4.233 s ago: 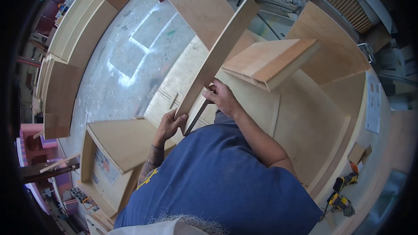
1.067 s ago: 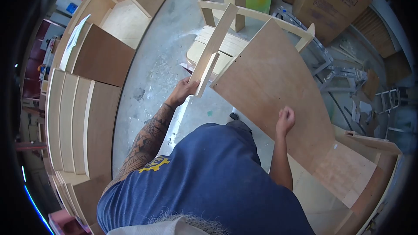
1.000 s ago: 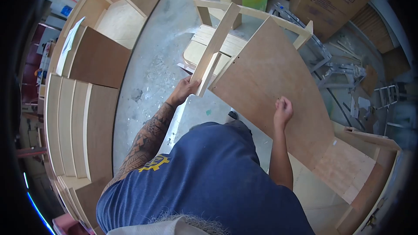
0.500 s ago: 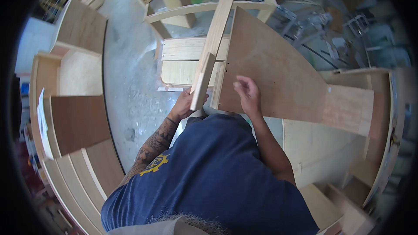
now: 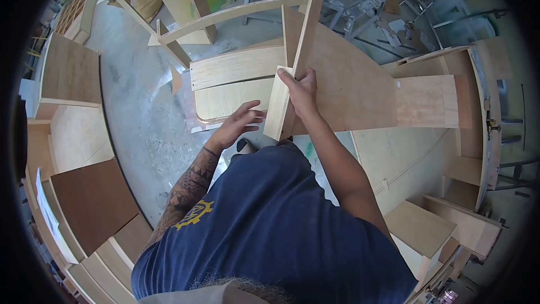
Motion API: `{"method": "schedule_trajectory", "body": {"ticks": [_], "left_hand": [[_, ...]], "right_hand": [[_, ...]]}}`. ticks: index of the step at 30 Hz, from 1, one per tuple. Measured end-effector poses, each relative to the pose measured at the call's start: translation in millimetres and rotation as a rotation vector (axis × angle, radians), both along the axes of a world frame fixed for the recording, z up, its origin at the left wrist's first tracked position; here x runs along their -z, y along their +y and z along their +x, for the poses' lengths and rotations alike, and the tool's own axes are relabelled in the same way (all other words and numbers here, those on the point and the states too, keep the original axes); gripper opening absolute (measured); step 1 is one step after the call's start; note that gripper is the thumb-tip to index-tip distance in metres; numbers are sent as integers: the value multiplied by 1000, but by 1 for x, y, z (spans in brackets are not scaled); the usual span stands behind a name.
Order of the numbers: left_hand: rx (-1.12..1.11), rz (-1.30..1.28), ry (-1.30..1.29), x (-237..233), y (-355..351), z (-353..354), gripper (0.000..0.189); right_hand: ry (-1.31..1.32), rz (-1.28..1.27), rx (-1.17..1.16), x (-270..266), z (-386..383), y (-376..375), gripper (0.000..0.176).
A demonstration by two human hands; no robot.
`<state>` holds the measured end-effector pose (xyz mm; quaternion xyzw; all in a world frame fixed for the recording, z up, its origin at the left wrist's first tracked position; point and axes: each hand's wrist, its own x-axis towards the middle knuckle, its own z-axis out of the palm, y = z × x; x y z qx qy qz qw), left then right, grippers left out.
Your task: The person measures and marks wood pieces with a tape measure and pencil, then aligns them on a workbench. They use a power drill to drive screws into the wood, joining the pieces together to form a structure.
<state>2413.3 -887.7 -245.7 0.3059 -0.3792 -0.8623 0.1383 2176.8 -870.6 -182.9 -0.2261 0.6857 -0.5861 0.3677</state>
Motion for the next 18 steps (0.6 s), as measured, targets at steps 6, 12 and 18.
{"method": "schedule_trajectory", "body": {"ticks": [6,12,18], "left_hand": [[71,-553,-74,-28,19,-34,97],[57,-664,-135,-40,23,-32,101],[5,-632,-122,-41,24,-29,97]], "right_hand": [[5,58,-36,12,14,-7,91],[204,102,-64,12,20,-2,96],[251,-5,-154,10,14,4,72]]}}
